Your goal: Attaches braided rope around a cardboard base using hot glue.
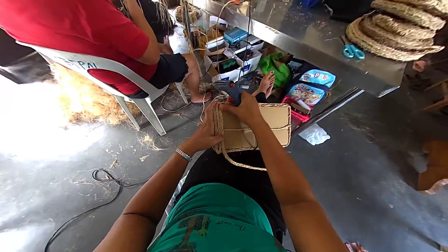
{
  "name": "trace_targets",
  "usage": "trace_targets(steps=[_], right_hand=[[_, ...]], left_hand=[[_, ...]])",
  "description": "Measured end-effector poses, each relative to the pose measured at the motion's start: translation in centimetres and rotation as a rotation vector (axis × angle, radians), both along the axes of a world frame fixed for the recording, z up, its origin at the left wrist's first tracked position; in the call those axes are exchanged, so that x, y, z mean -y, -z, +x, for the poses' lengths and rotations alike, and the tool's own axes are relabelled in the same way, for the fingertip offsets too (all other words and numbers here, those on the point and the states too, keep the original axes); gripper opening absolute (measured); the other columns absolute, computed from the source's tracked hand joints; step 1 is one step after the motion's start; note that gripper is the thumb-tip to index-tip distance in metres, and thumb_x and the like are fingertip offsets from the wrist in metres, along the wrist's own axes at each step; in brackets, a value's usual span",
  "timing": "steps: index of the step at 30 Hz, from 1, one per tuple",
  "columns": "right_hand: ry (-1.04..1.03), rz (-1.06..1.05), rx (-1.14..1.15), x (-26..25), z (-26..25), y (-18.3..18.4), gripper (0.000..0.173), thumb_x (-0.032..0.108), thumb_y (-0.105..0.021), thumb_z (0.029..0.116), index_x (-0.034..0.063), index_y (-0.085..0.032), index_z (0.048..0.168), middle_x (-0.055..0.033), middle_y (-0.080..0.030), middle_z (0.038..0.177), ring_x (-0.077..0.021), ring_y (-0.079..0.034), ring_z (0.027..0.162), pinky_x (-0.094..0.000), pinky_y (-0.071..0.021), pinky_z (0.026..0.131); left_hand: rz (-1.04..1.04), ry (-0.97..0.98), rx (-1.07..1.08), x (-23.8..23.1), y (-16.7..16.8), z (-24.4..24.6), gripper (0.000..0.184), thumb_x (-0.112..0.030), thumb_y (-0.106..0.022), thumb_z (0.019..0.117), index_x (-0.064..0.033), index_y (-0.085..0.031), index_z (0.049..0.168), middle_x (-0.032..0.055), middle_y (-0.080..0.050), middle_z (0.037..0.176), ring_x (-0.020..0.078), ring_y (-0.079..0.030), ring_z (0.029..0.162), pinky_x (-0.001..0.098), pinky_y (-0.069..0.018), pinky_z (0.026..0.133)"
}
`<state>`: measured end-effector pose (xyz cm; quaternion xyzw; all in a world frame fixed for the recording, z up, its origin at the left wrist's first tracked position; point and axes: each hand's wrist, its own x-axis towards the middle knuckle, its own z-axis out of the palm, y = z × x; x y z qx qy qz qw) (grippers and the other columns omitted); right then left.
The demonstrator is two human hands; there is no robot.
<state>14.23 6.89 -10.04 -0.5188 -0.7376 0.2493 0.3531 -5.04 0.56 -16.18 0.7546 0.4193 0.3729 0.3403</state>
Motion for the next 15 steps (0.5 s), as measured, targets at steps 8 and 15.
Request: trace_targets(steps=[8, 15], right_hand=[[-0.005, 0.037, 0.056, -0.5, -0.8, 0.6, 0.06, 0.045, -0.085, 0.0822, -0.0029, -0.067, 0.115, -0.0186, -0.071, 0.104, -0.0307, -0.069, 0.1, -0.0518, -0.0537, 0.093], [-0.003, 0.009, 0.06, 0.1, -1.1, 0.3, 0.065, 0.043, -0.086, 0.0815, -0.0049, -0.065, 0.12, -0.0215, -0.071, 0.106, -0.034, -0.068, 0.102, -0.0542, -0.0529, 0.095]], left_hand=[[0.029, 0.004, -0.005, 0.1, 0.3, -0.6, 0.122, -0.014, -0.08, 0.0727, -0.0198, 0.002, 0.164, 0.0113, -0.022, 0.168, 0.0208, -0.04, 0.146, 0.0446, -0.0428, 0.114], [0.063, 0.016, 0.012, 0.2, 1.1, -1.0, 0.122, -0.018, -0.081, 0.0747, -0.018, 0.003, 0.163, 0.0133, -0.021, 0.168, 0.0219, -0.04, 0.146, 0.0464, -0.0432, 0.113]])
